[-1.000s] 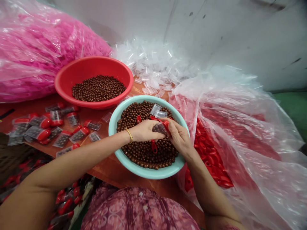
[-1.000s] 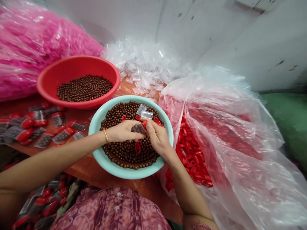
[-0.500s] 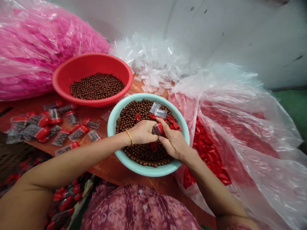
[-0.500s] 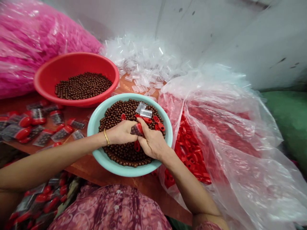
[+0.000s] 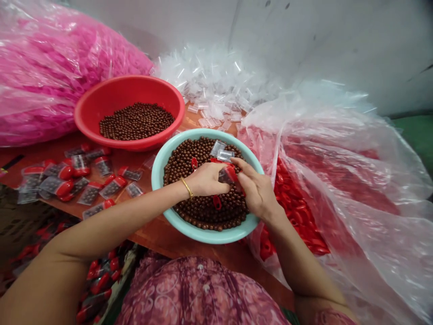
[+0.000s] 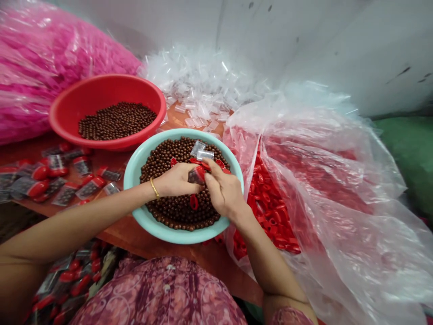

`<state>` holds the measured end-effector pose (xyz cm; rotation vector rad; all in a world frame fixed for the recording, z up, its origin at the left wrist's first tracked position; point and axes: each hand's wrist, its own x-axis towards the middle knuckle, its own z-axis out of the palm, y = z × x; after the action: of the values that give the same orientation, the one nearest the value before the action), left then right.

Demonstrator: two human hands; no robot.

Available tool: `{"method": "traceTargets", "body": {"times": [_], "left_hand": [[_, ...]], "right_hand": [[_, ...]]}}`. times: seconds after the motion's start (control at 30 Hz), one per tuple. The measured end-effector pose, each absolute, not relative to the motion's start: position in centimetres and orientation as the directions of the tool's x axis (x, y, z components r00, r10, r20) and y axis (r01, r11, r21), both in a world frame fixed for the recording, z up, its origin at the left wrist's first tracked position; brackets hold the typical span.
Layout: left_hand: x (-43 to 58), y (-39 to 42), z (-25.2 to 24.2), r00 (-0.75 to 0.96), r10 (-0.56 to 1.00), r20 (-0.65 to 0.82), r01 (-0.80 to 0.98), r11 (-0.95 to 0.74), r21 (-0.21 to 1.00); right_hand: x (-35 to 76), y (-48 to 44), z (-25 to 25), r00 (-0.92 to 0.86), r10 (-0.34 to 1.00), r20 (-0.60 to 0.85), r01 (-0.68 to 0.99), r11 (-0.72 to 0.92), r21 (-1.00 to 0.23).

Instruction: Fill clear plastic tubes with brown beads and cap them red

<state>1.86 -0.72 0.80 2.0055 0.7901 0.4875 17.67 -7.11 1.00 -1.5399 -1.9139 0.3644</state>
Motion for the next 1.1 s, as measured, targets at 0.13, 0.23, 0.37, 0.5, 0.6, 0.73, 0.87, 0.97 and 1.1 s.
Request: {"method": "traceTargets", "body": {"times": [0.13,0.23,0.37,0.5,0.6,0.73,0.87,0.97,1.1], "left_hand": [[1.4,-0.6,0.9,0.749,0.661,0.037,0.398,-0.494,0.773],[1.4,-1.0,1.2,0.796,0.605,-0.022,0.466,-0.590,0.659],[1.8,-1.8,1.7,0.832,0.547,-0.094,0.499,-0.663,0.557],[1.9,-2.5,1.8,0.822,0.558,-0.115,0.548,-0.719,0.427],[1.6,-2.7,1.7,0.803,0.581,-0.136,0.588,-0.732,0.344],[1.5,-2.2,1.6,0.833,0.544,-0.106,0.547,-0.775,0.316],[1.1,-1.8,2.3,0.849,0.527,-0.040,0.488,-0.753,0.441],[-0.9,-2.0,3.7,0.815,0.579,-0.013,0.491,-0.681,0.543],[-7.2,-3.1,6.0,0.647,0.763,0.007,0.690,-0.589,0.420]], "right_hand": [[16.9,-5.7,0.4,0.171,0.925,0.338,0.489,0.218,-0.845],[15.9,-4.6,0.4,0.232,0.956,0.177,0.205,0.130,-0.970],[14.7,-3.7,1.0,0.097,0.995,0.013,0.116,0.002,-0.993],[13.8,-3.7,0.7,0.045,0.999,0.000,0.259,-0.012,-0.966],[13.4,-3.7,0.2,0.055,0.997,0.050,0.319,0.030,-0.947],[13.3,-3.8,0.6,0.032,0.999,-0.027,0.199,-0.033,-0.980],[14.1,-3.7,1.6,-0.064,0.997,-0.045,0.040,-0.042,-0.998],[15.1,-3.3,1.5,-0.053,0.998,0.032,0.166,0.041,-0.985],[15.9,-2.4,0.7,-0.299,0.922,0.246,0.678,0.387,-0.625]]}}
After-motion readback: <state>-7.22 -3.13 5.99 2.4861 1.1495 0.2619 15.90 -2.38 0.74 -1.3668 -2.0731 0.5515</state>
